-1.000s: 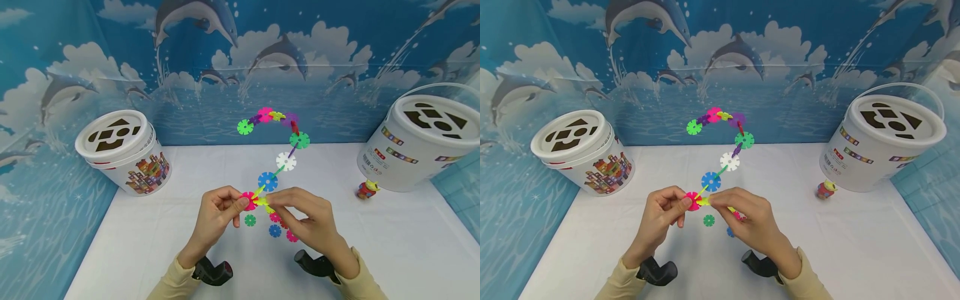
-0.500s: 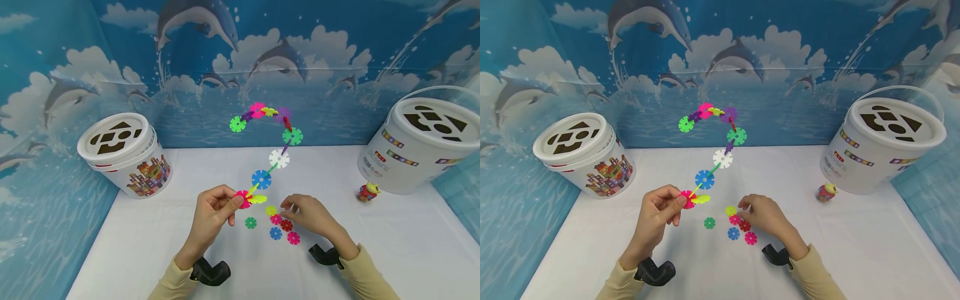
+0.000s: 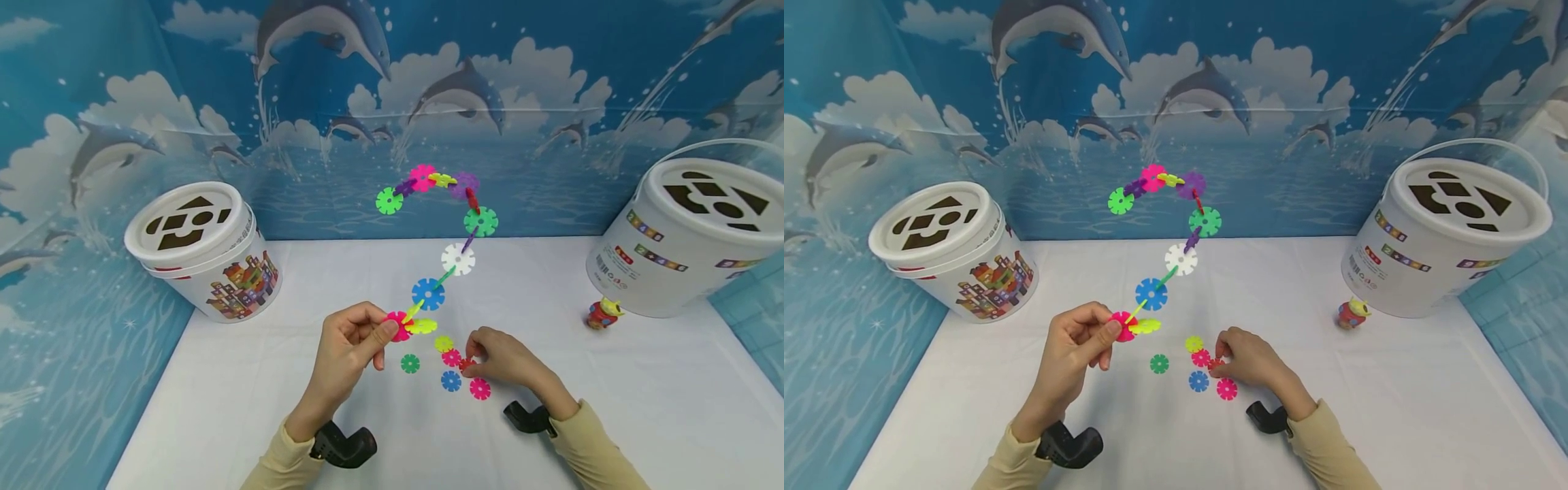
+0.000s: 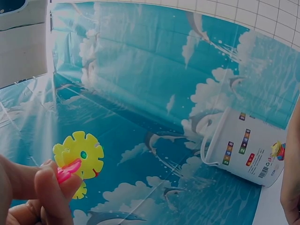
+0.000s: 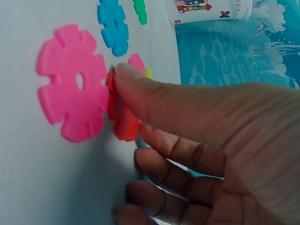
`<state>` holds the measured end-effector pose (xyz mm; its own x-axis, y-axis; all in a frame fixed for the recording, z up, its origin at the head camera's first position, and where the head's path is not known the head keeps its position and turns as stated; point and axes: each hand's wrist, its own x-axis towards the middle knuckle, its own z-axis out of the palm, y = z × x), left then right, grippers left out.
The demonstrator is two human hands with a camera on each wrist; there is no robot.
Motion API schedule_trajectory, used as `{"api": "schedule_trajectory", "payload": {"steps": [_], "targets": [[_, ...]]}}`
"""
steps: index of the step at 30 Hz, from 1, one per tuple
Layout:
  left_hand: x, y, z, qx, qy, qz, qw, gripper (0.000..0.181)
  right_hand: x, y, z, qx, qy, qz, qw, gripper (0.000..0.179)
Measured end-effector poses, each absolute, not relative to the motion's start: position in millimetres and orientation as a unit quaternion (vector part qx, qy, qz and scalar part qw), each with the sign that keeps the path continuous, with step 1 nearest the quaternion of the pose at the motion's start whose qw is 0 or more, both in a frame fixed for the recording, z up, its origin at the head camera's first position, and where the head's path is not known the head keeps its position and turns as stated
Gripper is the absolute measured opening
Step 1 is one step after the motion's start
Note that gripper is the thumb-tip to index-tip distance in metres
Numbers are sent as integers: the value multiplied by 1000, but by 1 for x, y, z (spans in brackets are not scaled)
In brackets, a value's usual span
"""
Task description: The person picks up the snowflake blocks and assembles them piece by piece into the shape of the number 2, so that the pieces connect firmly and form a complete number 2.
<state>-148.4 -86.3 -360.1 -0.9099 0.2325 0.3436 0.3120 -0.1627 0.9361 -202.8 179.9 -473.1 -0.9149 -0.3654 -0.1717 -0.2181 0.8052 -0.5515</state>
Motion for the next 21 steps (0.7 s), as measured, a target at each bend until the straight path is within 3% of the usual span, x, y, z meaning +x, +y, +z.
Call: {"api": "schedule_trajectory", "payload": {"steps": [14, 21], "targets": [[-147, -86, -359, -204, -645, -736, 22, 13, -194, 181, -470, -181, 916, -330, 139, 32], [-146, -87, -358, -207, -645, -735, 27, 13, -184, 175, -434, -217, 882, -418, 33, 27]]}}
